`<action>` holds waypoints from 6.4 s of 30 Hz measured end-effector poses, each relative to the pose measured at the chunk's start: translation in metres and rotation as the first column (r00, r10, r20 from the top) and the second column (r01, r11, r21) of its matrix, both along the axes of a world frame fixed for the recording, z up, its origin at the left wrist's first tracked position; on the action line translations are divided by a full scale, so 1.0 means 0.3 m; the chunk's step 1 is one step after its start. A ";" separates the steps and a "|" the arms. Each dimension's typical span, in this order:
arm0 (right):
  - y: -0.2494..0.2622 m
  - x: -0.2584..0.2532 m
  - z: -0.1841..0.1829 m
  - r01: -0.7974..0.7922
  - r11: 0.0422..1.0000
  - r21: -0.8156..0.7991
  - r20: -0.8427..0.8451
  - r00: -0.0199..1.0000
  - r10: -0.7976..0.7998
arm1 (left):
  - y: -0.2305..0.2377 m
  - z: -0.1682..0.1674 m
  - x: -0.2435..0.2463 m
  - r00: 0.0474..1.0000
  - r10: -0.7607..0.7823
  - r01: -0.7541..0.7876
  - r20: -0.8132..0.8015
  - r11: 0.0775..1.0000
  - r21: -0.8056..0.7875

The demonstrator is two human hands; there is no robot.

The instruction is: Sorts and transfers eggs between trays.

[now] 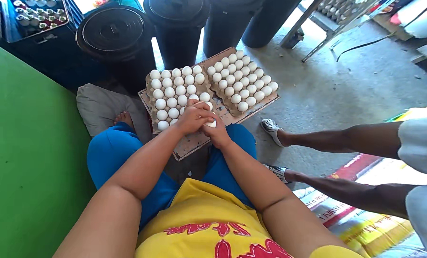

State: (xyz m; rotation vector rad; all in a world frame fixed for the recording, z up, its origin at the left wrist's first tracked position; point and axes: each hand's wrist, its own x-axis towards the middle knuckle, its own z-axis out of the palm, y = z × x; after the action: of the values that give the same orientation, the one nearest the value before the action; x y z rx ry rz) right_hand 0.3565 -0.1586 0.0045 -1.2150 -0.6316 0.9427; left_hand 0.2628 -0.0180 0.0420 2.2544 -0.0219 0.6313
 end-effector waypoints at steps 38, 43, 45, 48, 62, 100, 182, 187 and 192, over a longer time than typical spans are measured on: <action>-0.020 0.007 -0.016 -0.036 0.999 0.041 0.098 0.995 0.032 | 0.026 0.010 -0.007 0.997 0.063 -0.063 0.053 0.998 0.007; -0.022 0.023 -0.027 -0.049 0.989 0.140 0.071 0.997 0.039 | -0.037 0.028 0.003 0.993 -0.052 0.051 0.102 0.999 0.005; -0.022 0.019 -0.024 -0.040 0.994 0.098 0.061 0.998 0.034 | -0.014 0.020 0.000 0.997 -0.036 0.035 0.076 0.999 0.012; -0.019 0.009 -0.018 -0.046 0.996 0.080 0.068 0.997 0.040 | 0.014 0.023 -0.004 0.998 0.011 -0.011 0.062 1.000 0.009; -0.030 0.019 -0.047 -0.056 0.996 0.064 0.084 0.995 0.051 | -0.077 0.029 0.002 0.978 -0.187 0.178 0.090 0.979 0.104; -0.025 0.003 -0.043 -0.088 0.990 0.112 0.141 0.987 0.072 | -0.030 0.025 -0.027 0.994 -0.093 0.092 0.048 0.995 0.022; -0.020 0.001 -0.037 -0.104 0.992 0.078 0.111 0.989 0.095 | 0.016 0.029 -0.034 1.000 -0.008 0.008 0.023 1.000 0.011; -0.021 0.018 -0.042 -0.090 0.989 0.115 0.092 0.993 0.079 | -0.038 0.034 -0.022 0.993 -0.105 0.103 0.049 0.994 0.031; -0.023 0.018 0.050 -0.002 0.998 0.070 0.025 1.000 0.000 | 0.078 0.060 -0.044 0.976 0.215 -0.216 0.017 0.976 0.037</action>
State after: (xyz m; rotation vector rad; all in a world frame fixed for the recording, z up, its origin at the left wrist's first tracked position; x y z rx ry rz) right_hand 0.3620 -0.1656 0.0195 -1.1658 -0.6800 0.9003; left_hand 0.2495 0.0053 0.0599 2.3090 0.2085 0.7659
